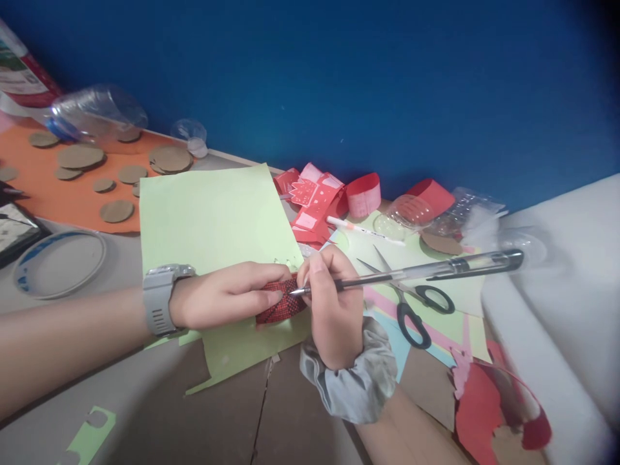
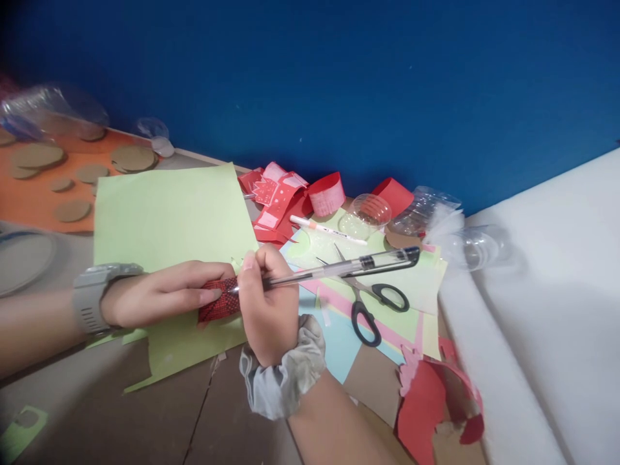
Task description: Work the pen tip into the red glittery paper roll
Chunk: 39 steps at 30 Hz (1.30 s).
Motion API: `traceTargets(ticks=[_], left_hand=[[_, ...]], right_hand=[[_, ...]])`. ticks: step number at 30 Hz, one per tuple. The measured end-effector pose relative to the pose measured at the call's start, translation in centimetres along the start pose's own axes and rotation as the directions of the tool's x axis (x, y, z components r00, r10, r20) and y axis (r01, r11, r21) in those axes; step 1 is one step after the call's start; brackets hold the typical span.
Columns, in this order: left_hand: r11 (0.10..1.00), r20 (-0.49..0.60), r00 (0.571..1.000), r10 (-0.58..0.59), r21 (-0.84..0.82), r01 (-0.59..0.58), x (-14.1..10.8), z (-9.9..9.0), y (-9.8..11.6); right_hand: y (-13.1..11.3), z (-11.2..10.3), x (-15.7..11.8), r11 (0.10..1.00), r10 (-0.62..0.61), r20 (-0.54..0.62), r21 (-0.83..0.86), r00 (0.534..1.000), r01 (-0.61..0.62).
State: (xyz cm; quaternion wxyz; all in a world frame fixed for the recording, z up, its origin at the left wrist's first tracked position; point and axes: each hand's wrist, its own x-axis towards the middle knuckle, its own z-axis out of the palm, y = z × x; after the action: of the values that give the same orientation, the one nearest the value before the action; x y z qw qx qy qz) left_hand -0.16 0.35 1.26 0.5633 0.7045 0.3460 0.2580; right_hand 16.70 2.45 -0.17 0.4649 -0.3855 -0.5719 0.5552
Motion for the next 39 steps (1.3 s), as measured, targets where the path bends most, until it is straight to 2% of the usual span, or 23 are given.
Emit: traceTargets(ticks=[14, 24, 33, 39], left_hand=[[0.999, 0.007, 1.0, -0.006, 0.05, 0.005, -0.13, 0.02, -0.18], [0.999, 0.029, 1.0, -0.003, 0.048, 0.001, -0.2, 0.21, -0.37], [0.998, 0.027, 1.0, 0.004, 0.066, -0.006, -0.23, 0.22, -0.26], [0.998, 0.014, 1.0, 0.006, 0.064, -0.007, -0.15, 0.22, -0.32]], right_hand=[[-0.04, 0.01, 0.03, 1.0, -0.008, 0.003, 0.013, 1.0, 0.008], [-0.07, 0.14, -0.23, 0.998, -0.031, -0.019, -0.049, 0.999, 0.03], [-0.19, 0.41, -0.45, 0.988, -0.126, -0.037, -0.094, 0.991, 0.122], [0.03, 0.36, -0.43, 0.987, -0.127, -0.029, -0.106, 0.992, 0.123]])
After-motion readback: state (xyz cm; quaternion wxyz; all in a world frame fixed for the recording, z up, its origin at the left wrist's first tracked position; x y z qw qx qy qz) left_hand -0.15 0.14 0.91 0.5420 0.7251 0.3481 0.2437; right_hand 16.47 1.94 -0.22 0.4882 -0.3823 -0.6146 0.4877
